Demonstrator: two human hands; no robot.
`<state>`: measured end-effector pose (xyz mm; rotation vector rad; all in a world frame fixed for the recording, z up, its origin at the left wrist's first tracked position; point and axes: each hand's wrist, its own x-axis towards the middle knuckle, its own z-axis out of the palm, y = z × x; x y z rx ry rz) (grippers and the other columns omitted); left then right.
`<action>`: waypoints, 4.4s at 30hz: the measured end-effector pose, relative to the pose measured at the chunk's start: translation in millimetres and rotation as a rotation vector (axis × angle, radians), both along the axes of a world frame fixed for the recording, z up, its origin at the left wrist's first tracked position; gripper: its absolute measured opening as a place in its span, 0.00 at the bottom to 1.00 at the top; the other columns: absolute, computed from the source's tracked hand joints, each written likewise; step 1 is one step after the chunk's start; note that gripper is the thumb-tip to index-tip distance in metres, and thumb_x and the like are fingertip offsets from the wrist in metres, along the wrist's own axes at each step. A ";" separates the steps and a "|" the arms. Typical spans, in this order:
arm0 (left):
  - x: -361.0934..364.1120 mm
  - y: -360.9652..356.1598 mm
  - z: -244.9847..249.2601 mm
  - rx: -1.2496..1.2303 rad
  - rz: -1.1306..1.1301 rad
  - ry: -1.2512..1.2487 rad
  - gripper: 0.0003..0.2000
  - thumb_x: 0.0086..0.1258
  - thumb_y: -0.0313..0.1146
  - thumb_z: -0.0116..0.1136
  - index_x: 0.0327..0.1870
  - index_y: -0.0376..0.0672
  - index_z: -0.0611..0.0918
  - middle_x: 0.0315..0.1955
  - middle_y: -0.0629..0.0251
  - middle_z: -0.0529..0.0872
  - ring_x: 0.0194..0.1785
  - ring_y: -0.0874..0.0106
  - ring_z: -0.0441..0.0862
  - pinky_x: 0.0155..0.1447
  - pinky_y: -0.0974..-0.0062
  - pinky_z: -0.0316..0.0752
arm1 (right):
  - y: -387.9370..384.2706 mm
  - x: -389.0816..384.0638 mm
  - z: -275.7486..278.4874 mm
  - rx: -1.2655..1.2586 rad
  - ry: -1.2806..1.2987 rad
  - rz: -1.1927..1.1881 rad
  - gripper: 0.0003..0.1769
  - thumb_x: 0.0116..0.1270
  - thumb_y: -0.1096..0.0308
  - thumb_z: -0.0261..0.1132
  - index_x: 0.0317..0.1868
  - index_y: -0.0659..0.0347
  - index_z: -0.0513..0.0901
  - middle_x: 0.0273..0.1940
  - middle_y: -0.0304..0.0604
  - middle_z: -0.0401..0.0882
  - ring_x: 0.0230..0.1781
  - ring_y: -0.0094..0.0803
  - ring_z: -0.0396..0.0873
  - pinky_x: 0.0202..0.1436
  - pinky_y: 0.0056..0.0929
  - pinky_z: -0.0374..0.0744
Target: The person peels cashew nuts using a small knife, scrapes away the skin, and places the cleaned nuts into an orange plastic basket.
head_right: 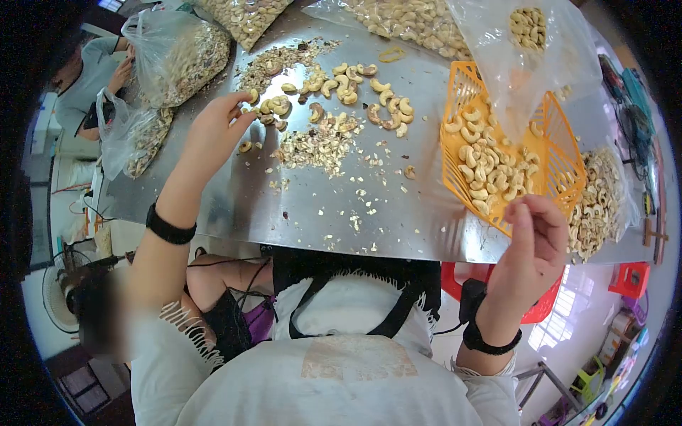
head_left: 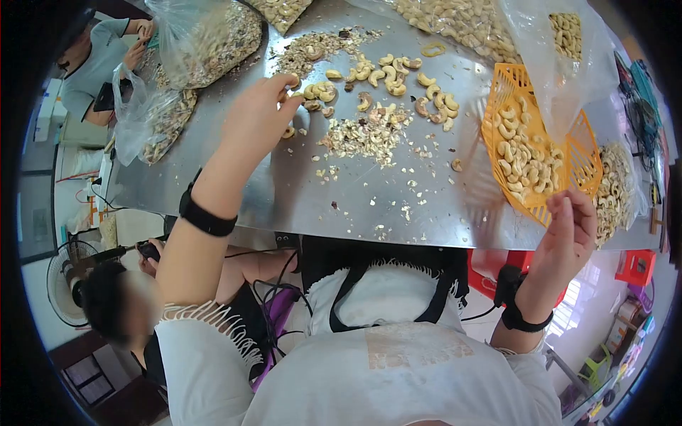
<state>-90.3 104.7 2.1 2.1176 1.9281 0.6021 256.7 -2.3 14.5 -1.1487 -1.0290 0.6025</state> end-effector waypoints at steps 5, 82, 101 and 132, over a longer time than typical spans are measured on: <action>6.9 24.6 -17.2 0.000 -0.089 0.224 0.14 0.56 0.37 0.54 0.42 0.42 0.76 0.32 0.55 0.78 0.38 0.59 0.75 0.40 0.68 0.70 | -16.3 -11.6 0.8 -0.144 0.053 0.090 0.07 0.56 0.78 0.58 0.37 0.68 0.73 0.32 0.40 0.74 0.32 0.22 0.72 0.38 0.18 0.71; 20.7 -65.6 -23.9 -0.158 -0.029 -0.263 0.13 0.58 0.41 0.56 0.36 0.41 0.78 0.20 0.76 0.74 0.24 0.86 0.64 0.28 0.88 0.58 | -202.4 40.9 -68.3 -1.386 -0.338 0.904 0.33 0.61 0.46 0.50 0.53 0.69 0.67 0.62 0.66 0.44 0.65 0.48 0.44 0.64 0.31 0.49; 13.4 -80.4 -31.5 0.063 -0.164 -0.392 0.14 0.52 0.39 0.56 0.34 0.37 0.76 0.24 0.54 0.77 0.31 0.56 0.74 0.36 0.66 0.68 | -166.4 33.5 -53.8 -1.413 -0.400 0.803 0.32 0.63 0.45 0.45 0.51 0.68 0.69 0.47 0.45 0.72 0.46 0.30 0.70 0.50 0.27 0.67; -39.6 -133.8 -42.1 -0.109 0.150 -0.703 0.14 0.57 0.40 0.56 0.36 0.38 0.76 0.20 0.69 0.77 0.24 0.82 0.73 0.27 0.86 0.66 | -105.4 -11.6 -27.2 -0.939 -0.140 0.710 0.10 0.63 0.66 0.53 0.36 0.66 0.73 0.35 0.38 0.74 0.37 0.23 0.71 0.44 0.21 0.68</action>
